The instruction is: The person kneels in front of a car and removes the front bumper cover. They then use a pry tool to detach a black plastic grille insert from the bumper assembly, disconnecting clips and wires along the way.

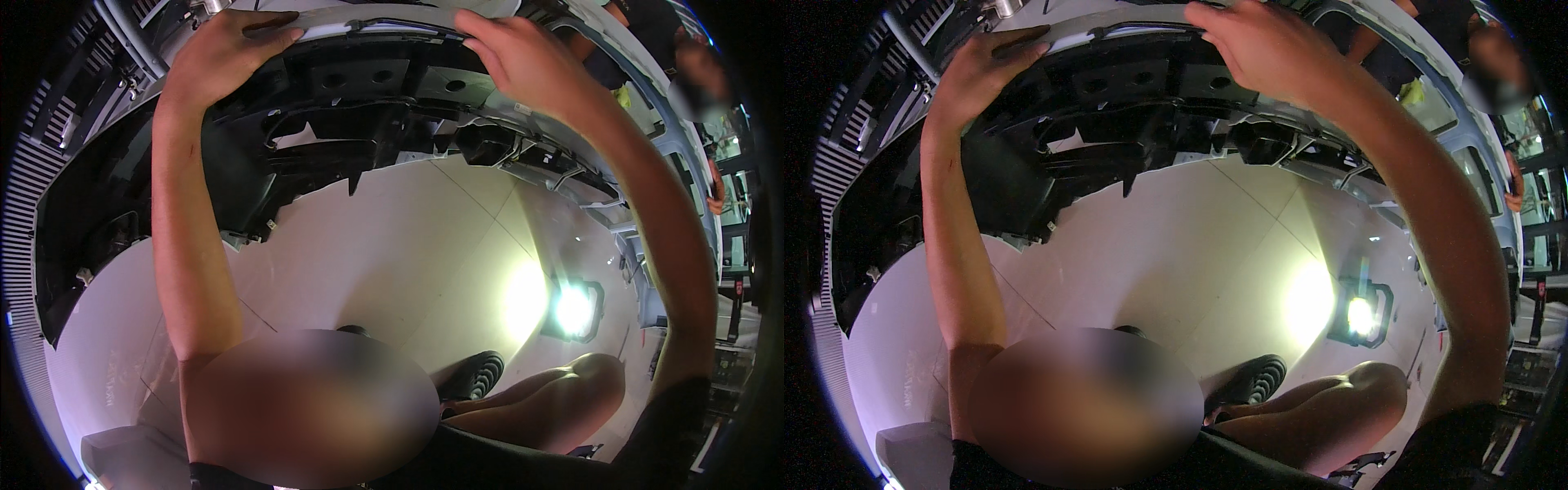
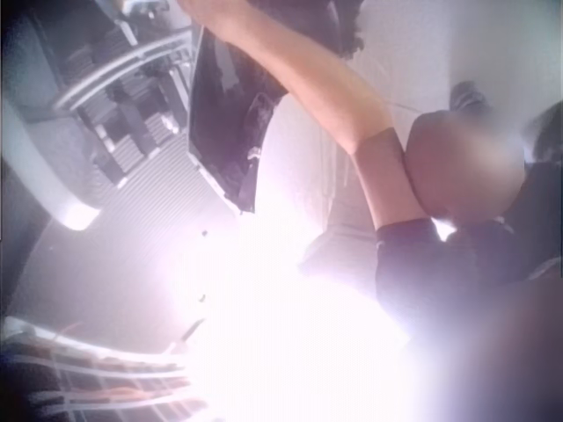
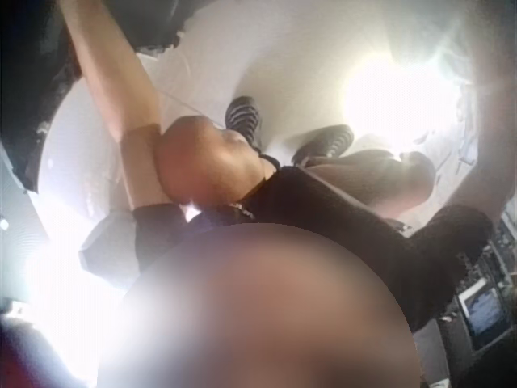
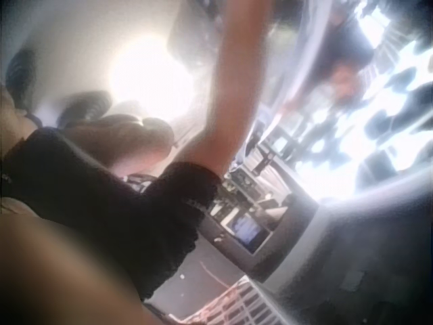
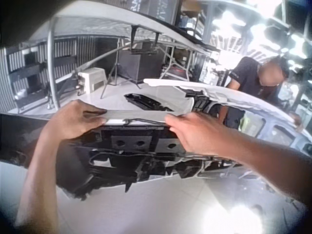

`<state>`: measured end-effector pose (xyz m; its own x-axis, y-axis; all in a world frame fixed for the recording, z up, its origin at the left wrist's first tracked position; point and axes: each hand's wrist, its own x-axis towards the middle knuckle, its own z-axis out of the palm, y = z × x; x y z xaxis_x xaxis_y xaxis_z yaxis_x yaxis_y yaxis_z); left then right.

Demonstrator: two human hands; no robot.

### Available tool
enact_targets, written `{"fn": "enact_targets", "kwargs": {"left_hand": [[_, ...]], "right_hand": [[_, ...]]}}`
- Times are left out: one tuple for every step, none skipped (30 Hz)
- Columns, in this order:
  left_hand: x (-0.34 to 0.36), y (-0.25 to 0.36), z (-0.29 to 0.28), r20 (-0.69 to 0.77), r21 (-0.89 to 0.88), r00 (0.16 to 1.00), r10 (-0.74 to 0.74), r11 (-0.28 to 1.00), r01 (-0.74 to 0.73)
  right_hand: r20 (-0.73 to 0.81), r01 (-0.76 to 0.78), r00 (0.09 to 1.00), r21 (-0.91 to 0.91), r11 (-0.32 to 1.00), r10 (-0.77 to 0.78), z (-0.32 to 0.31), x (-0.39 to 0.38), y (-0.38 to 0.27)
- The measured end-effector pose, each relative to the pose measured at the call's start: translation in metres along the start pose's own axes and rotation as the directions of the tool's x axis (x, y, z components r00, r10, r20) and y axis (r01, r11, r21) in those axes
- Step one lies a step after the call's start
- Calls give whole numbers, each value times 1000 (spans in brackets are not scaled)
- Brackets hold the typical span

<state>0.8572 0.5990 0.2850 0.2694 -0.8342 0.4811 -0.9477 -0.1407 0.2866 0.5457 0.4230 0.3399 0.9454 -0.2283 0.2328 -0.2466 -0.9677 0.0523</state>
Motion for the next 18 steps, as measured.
{"fn": "enact_targets", "kwargs": {"left_hand": [[1, 0, 2, 12, -2, 1000, -2, 1000, 2], [2, 1, 2, 15, 4, 1000, 0, 1000, 0], [3, 2, 2, 36, -6, 999, -8, 1000, 8], [4, 4, 0, 44, 0, 999, -22, 1000, 22], [2, 6, -5, 50, 11, 998, -46, 999, 46], [-4, 8, -15, 51, 7, 998, -30, 1000, 29], [-9, 10, -25, 47, 8, 999, -12, 1000, 11], [-13, 13, -36, 61, 32, 998, -27, 999, 25], [-22, 15, -50, -52, 2, 998, -21, 1000, 21], [-35, 16, -65, -147, -5, 988, -50, 999, 50], [-51, 19, -76, -229, -10, 960, -163, 986, 165], [-68, 23, -80, -237, -43, 965, -107, 994, 100], [-81, 27, -79, -234, -70, 964, -124, 991, 111], [-88, 30, -75, -254, -84, 963, -95, 994, 76], [-92, 33, -64, -286, -114, 955, -79, 992, 48], [-91, 36, -52, -307, -12, 950, -54, 999, 52], [-90, 39, -40, -326, 77, 945, 2, 997, 25], [-88, 42, -28, -358, 127, 934, 12, 991, 36]], "right_hand": [[-53, -24, 998, -2, 1000, 24, 2, -6, -6], [-107, -51, 993, -4, 999, 50, 7, -14, -13], [-121, -134, 982, 77, 988, 143, 12, -25, -23], [-131, -205, 965, 161, 965, 227, 18, -37, -35], [-49, -239, 967, 160, 958, 249, 28, -49, -50], [74, -334, 942, 138, 932, 327, 37, -61, -68], [113, -302, 953, 258, 918, 282, 45, -67, -84], [162, -318, 946, 287, 904, 281, 48, -70, -99], [88, -278, 960, 392, 877, 266, 49, -70, -108], [-30, -203, 969, 469, 859, 245, 48, -64, -113], [-95, -190, 955, 529, 827, 280, 45, -57, -117], [-47, -185, 968, 520, 834, 245, 43, -49, -118], [2, -201, 972, 511, 836, 233, 44, -39, -115], [-24, -142, 984, 511, 848, 179, 49, -32, -111], [274, -245, 952, 427, 870, 134, 61, -28, -111], [424, -195, 906, 387, 901, 13, 80, -29, -112], [609, -220, 793, 330, 918, -29, 108, -36, -120], [670, -167, 731, 357, 919, -127, 141, -49, -133]]}}
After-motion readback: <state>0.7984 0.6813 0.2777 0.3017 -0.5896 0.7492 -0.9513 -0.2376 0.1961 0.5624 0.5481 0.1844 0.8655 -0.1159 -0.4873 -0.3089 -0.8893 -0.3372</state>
